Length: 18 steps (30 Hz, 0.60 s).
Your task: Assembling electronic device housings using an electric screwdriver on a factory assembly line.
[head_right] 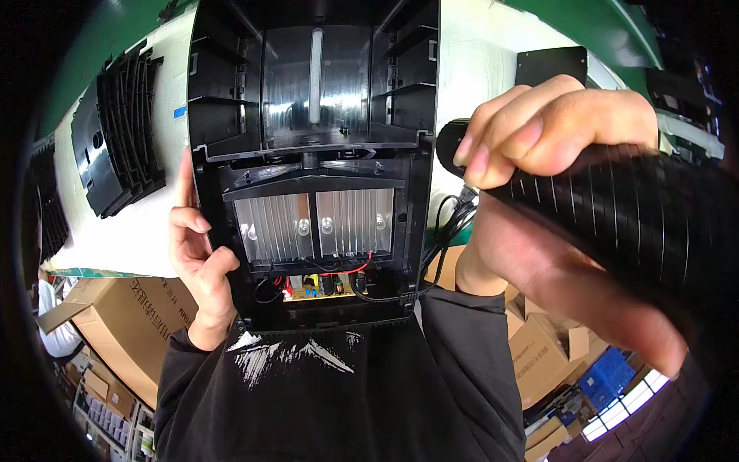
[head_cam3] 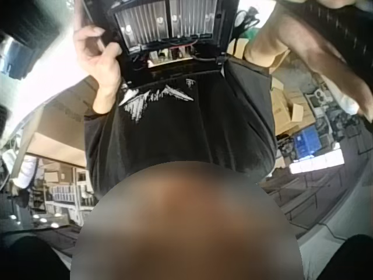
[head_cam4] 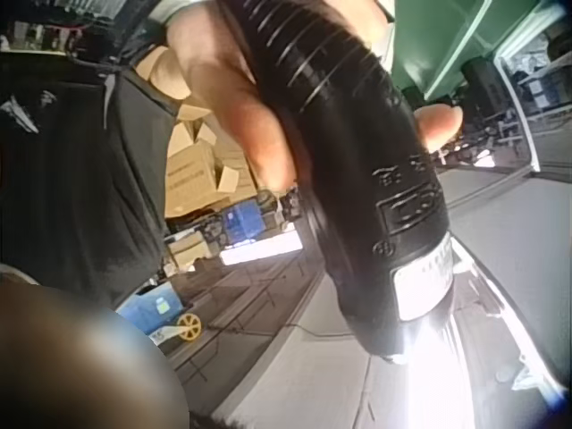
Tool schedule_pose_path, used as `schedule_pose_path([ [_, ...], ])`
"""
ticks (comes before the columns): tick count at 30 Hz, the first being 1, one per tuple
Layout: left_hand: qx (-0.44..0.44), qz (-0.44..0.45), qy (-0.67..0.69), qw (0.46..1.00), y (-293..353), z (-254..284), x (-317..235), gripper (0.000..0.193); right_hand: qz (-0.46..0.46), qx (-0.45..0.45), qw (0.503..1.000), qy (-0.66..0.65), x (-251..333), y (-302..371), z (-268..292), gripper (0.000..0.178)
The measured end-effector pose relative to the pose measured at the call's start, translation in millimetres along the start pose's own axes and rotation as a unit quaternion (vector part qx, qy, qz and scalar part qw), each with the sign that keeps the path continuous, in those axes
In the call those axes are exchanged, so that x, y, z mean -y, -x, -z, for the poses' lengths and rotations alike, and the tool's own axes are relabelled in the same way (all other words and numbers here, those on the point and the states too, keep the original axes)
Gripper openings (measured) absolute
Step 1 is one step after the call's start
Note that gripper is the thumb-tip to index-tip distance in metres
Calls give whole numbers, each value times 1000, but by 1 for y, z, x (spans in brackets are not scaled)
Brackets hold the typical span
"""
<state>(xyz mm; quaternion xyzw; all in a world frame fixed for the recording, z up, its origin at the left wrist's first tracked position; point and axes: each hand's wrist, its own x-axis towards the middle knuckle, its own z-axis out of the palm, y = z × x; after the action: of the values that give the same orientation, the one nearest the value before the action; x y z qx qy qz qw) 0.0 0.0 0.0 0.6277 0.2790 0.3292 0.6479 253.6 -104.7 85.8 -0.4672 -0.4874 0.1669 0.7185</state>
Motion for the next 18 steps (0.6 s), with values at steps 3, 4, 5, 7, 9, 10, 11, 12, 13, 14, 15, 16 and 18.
schedule_pose_path([
  [3,-10,-5,10,1000,-5,-1,1,37,3,5,1000,-5,-2,-2,2,89],
  [4,-3,-14,8,1000,-8,-2,4,37,9,11,1000,-9,-5,-2,4,89],
  [5,4,-24,7,1000,-11,-3,8,38,14,17,1000,-13,-7,-2,5,89],
  [7,2,-24,13,1000,-10,-1,9,39,16,22,1000,-4,-5,-2,-3,89],
  [9,-1,-26,20,999,-9,0,10,40,64,-67,994,-60,-6,-1,-20,89],
  [10,-2,-25,30,999,-9,-1,10,41,80,-30,994,-72,-9,0,-12,90],
  [11,-2,-23,41,999,-9,-1,9,43,85,-28,993,-71,-11,-1,2,90],
  [12,8,-22,21,1000,-10,-1,9,44,66,58,995,-43,-10,-11,8,89],
  [13,8,-29,22,999,-10,-3,9,44,45,143,989,-13,-8,-18,9,88],
  [14,10,-20,38,999,-10,-5,11,45,93,-29,995,-37,4,-3,-1,83],
  [15,5,-10,48,999,-9,-4,11,45,9,-10,999,-30,18,-5,6,76],
  [16,3,-4,58,998,-8,-4,10,45,22,-2,1000,4,36,-4,14,73],
  [18,-3,-10,55,998,-7,0,9,45,84,2,995,45,72,2,40,71],
])
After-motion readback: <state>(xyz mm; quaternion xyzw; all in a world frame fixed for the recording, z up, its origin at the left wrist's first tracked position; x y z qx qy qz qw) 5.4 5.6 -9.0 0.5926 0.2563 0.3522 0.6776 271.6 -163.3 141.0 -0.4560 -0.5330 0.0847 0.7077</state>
